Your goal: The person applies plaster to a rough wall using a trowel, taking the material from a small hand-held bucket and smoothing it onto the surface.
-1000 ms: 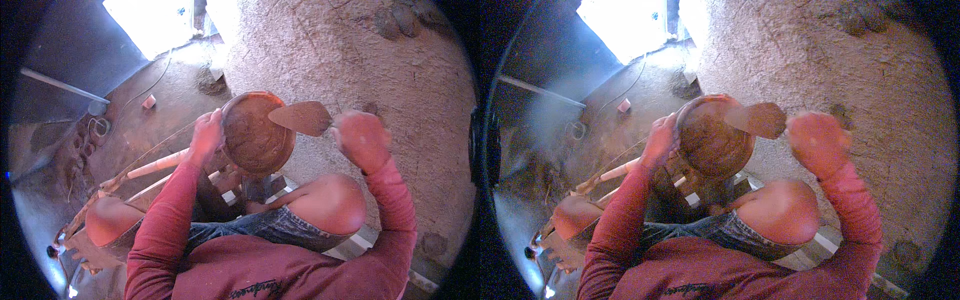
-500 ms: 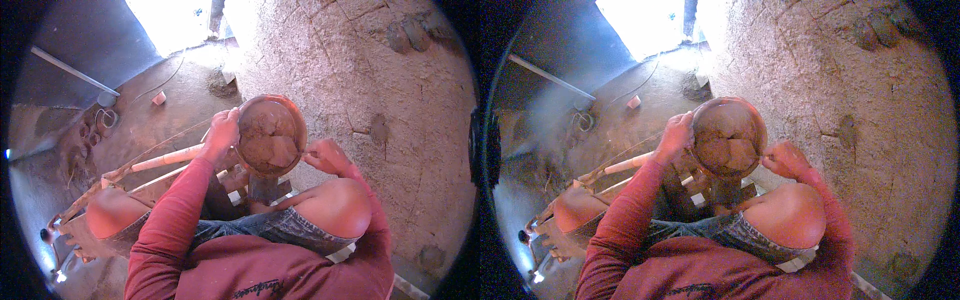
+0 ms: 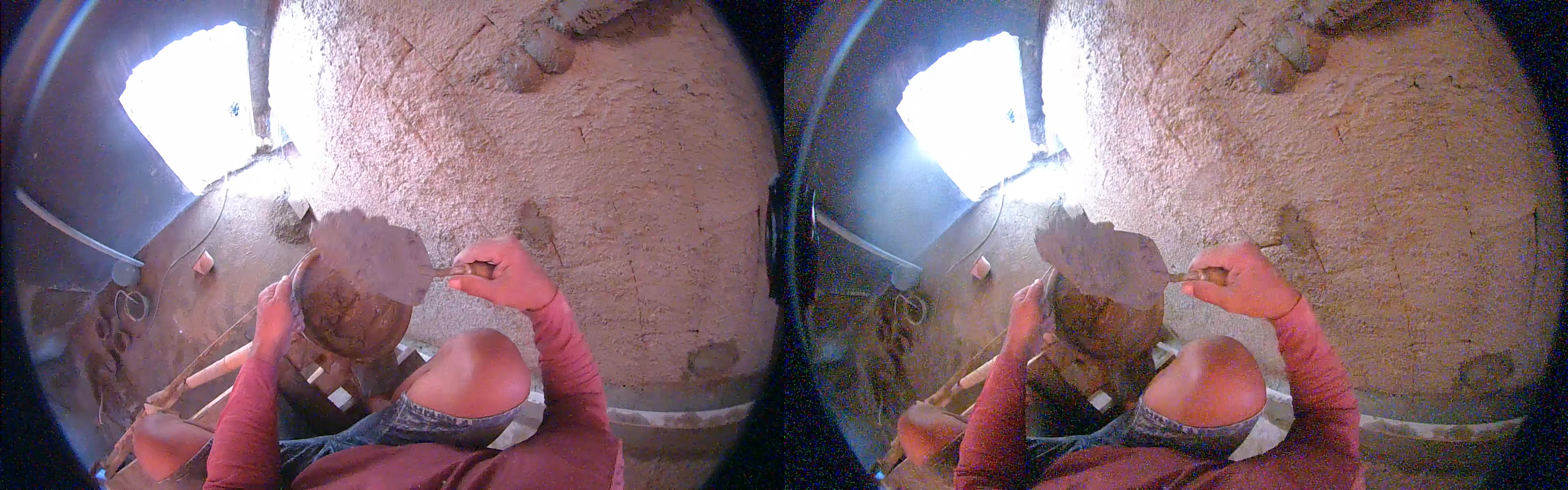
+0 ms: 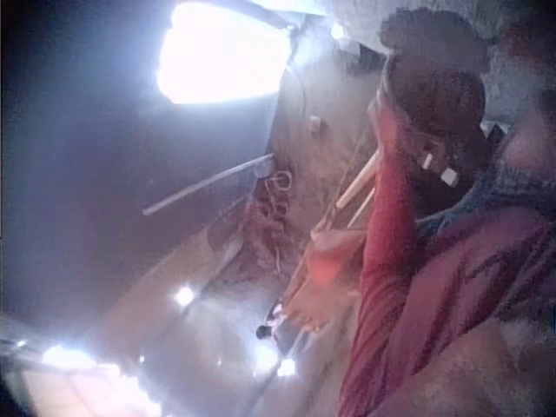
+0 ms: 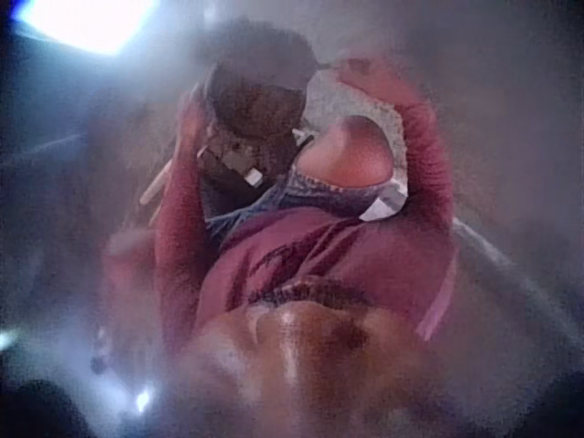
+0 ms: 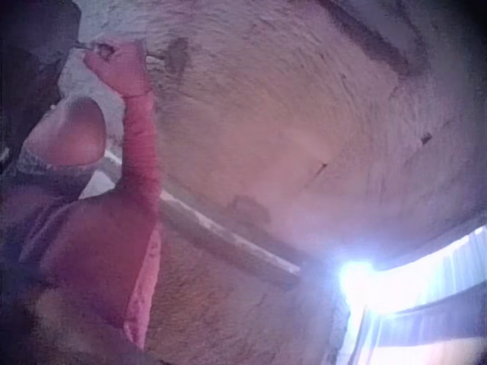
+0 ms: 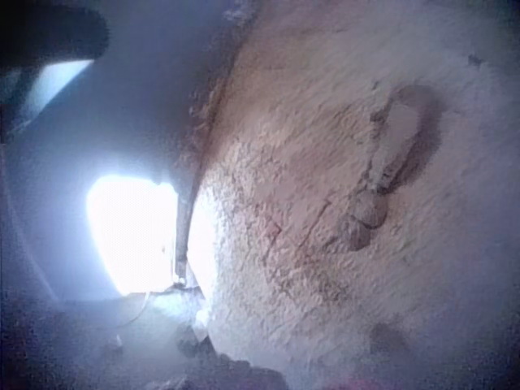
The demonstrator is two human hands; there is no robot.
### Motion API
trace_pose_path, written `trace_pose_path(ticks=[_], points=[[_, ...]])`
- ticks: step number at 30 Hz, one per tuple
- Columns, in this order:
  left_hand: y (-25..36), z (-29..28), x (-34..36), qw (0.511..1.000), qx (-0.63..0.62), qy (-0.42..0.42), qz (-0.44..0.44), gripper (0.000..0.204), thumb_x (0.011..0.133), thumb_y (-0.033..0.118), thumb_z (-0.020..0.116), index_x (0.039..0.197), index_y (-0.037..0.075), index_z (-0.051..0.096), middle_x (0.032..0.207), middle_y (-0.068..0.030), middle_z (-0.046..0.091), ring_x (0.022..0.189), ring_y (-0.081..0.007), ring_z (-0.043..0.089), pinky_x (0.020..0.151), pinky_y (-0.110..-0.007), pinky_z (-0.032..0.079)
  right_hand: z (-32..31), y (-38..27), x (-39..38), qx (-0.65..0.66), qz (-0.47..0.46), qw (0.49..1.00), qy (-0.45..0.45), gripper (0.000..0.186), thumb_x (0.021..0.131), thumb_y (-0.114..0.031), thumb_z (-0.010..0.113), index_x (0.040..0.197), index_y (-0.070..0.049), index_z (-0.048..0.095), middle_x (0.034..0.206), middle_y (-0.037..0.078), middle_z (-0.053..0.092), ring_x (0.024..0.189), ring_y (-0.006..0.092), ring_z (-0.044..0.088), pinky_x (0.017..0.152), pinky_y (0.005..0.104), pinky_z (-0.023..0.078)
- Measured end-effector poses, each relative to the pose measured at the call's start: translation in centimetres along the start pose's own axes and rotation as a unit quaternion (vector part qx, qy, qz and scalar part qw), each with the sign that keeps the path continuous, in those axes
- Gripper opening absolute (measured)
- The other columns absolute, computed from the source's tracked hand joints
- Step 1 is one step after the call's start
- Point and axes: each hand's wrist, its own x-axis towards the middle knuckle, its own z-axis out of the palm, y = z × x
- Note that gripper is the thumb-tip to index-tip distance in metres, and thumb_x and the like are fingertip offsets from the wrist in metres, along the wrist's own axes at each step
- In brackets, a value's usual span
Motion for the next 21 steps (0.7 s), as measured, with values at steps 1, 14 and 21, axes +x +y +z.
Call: trace_pose_path(ticks=[1, 14, 21], points=[[0.4, -0.1, -0.4, 1.0, -0.001, -0.013, -0.004, 0.034, 0.106, 0.034, 0.049, 0.08, 0.012, 0.055, 0.064, 0.0026, 0.047, 0.049, -0.0102, 0.044, 0.044, -0.029, 0.038, -0.7, -0.2, 0.0, 0.037, 0.027, 0.999, -0.004, 0.016, 0.081, -0.015, 0.083, 0.087, -0.004, 0.072, 0.07, 0.001, 0.063, 0.061, 0.0128, 0.054, 0.058, 0.0288, 0.043], [-0.2, -0.8, 0.6, 0.994, 0.094, 0.011, 0.055, 0.037, 0.107, 0.033, 0.049, 0.086, 0.005, 0.062, 0.059, -0.0007, 0.051, 0.044, -0.0128, 0.048, 0.042, -0.031, 0.04, -22.0, 1.2, 2.6, 0.117, 0.111, 0.941, 0.298, 0.017, 0.094, -0.023, 0.071, 0.089, -0.007, 0.069, 0.071, 0.0, 0.064, 0.057, 0.0085, 0.057, 0.05, 0.0236, 0.045], [-1.6, -0.9, 1.3, 0.902, 0.266, 0.064, 0.334, 0.037, 0.107, 0.031, 0.049, 0.085, 0.004, 0.062, 0.061, -0.0006, 0.052, 0.046, -0.013, 0.049, 0.045, -0.032, 0.041, -8.1, -3.1, 0.3, -0.327, 0.095, 0.938, 0.065, 0.023, 0.091, -0.024, 0.072, 0.087, -0.001, 0.068, 0.07, 0.01, 0.064, 0.065, 0.0203, 0.064, 0.064, 0.0399, 0.051]])
